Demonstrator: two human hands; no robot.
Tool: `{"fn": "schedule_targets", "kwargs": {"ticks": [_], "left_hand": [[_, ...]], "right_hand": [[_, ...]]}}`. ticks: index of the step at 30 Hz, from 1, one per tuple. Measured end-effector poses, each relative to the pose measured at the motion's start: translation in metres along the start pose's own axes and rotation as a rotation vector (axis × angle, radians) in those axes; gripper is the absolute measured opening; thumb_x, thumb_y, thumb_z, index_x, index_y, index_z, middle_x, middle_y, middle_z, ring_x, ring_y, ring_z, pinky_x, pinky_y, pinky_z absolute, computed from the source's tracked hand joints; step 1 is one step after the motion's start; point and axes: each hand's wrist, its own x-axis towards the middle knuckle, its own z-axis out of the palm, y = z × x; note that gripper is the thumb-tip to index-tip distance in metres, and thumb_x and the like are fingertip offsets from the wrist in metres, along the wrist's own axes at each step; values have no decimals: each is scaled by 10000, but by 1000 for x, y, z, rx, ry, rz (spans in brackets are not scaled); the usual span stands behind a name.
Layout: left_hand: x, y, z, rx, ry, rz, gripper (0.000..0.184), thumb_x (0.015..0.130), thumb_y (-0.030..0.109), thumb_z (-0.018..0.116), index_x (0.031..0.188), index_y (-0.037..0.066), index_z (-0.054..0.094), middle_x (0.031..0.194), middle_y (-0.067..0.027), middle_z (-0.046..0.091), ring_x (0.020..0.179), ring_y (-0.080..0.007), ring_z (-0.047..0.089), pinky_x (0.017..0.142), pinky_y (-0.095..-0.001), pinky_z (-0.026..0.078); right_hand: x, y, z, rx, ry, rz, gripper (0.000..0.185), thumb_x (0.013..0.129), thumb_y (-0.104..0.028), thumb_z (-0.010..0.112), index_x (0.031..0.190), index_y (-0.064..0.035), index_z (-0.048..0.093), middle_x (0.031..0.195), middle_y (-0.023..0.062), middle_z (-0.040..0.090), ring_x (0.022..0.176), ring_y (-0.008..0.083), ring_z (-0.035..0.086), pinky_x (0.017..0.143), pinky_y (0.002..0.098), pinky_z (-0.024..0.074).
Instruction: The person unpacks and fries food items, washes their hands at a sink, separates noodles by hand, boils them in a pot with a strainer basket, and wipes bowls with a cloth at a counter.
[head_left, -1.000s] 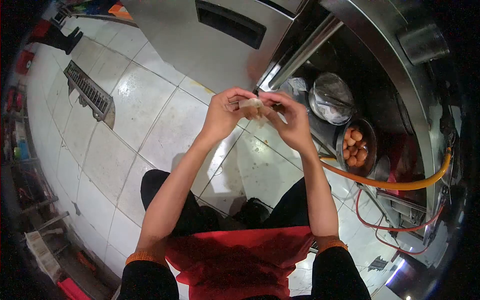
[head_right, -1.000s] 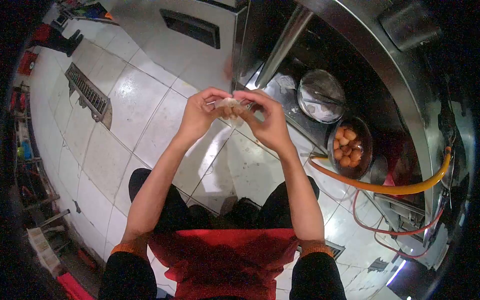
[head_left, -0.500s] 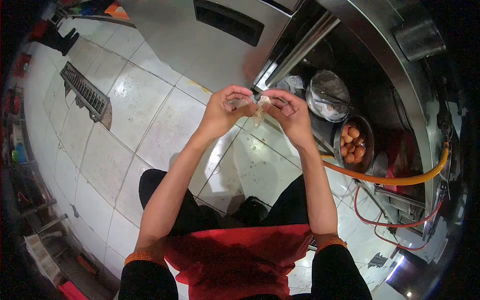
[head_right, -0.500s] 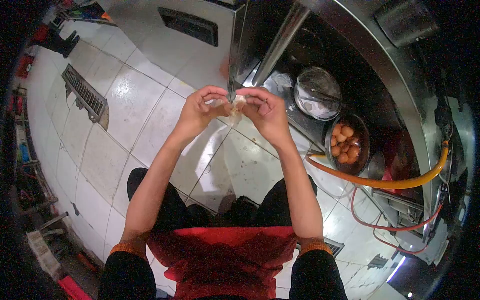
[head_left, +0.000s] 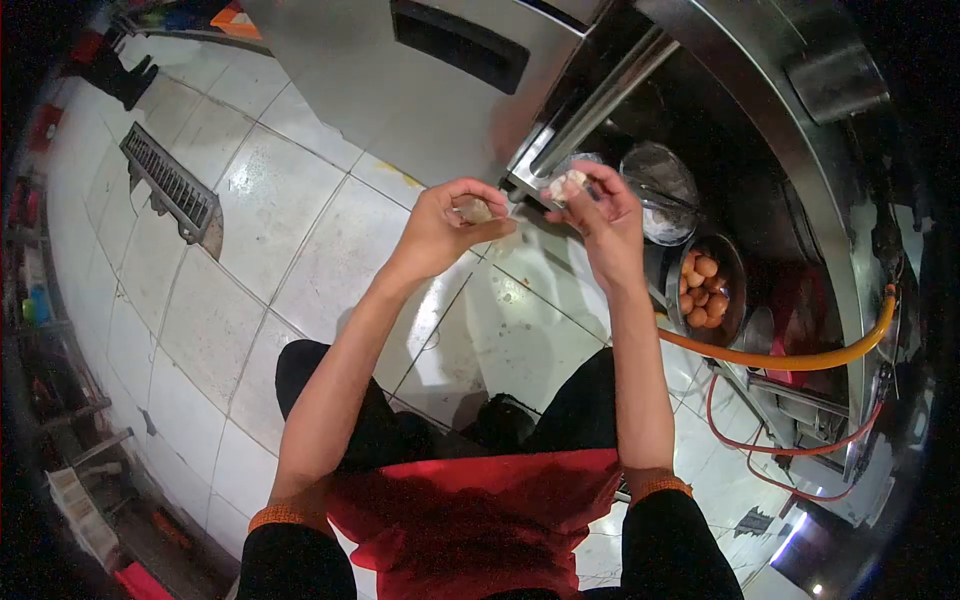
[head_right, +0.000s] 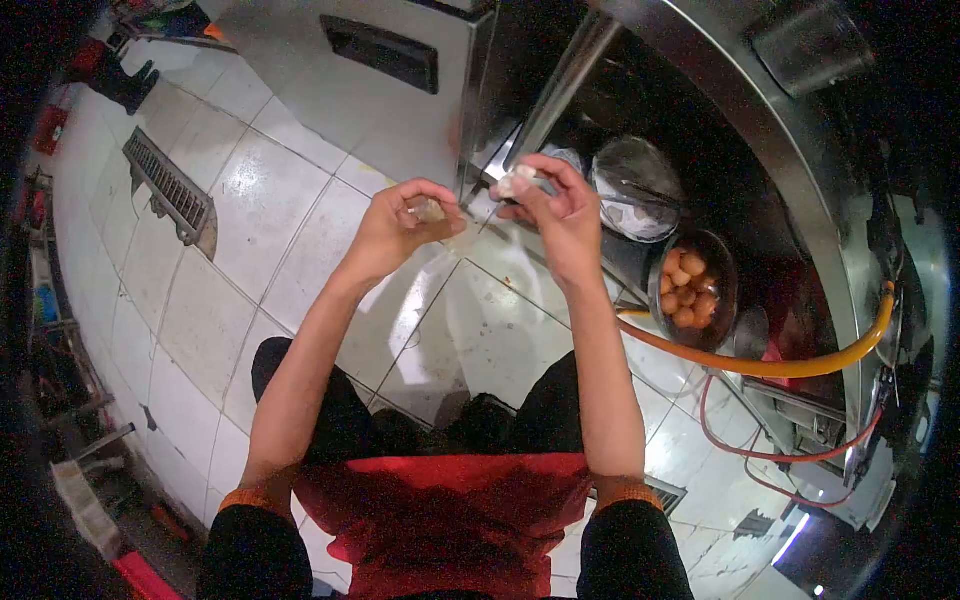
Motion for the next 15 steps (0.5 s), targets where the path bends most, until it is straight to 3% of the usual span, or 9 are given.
{"fn": "schedule_targets", "kwargs": {"ticks": [4,8,10,12,15], "left_hand": [[-2,5,0,43,48,-38,242,809,27,758,1016,10,633,947,-45,651,858,-99,619,772,-233,508],[-4,-8,-11,204,97,-32,227,821,35,739,1022,1,639,937,-38,643,874,-99,600,782,-230,504],[-4,-9,-12,155,118,-122,221,827,36,732,1025,-4,641,939,-42,642,877,-101,604,783,-232,506],[-5,-8,-12,107,120,-108,225,822,27,733,1024,-2,640,950,-49,642,872,-102,609,783,-234,510],[-6,-9,-13,103,108,-102,236,815,11,733,1030,-1,636,955,-50,642,871,-107,614,782,-237,514]], "right_hand": [[10,-10,-38,8,136,45,356,920,-23,620,1263,41,553,1101,115,641,975,192,660,818,293,568],[19,-6,-91,-70,255,-60,376,902,-29,654,1254,63,561,1065,122,665,965,164,656,839,267,543],[19,-3,-120,-115,349,-94,340,895,-13,659,1215,78,588,1043,129,684,883,151,657,812,257,539],[20,1,-145,-411,604,-187,170,882,3,663,1030,87,671,905,131,706,734,164,680,689,225,534],[14,5,-176,-598,662,-178,101,844,-3,693,923,56,712,834,136,716,663,166,668,642,248,524]]}}
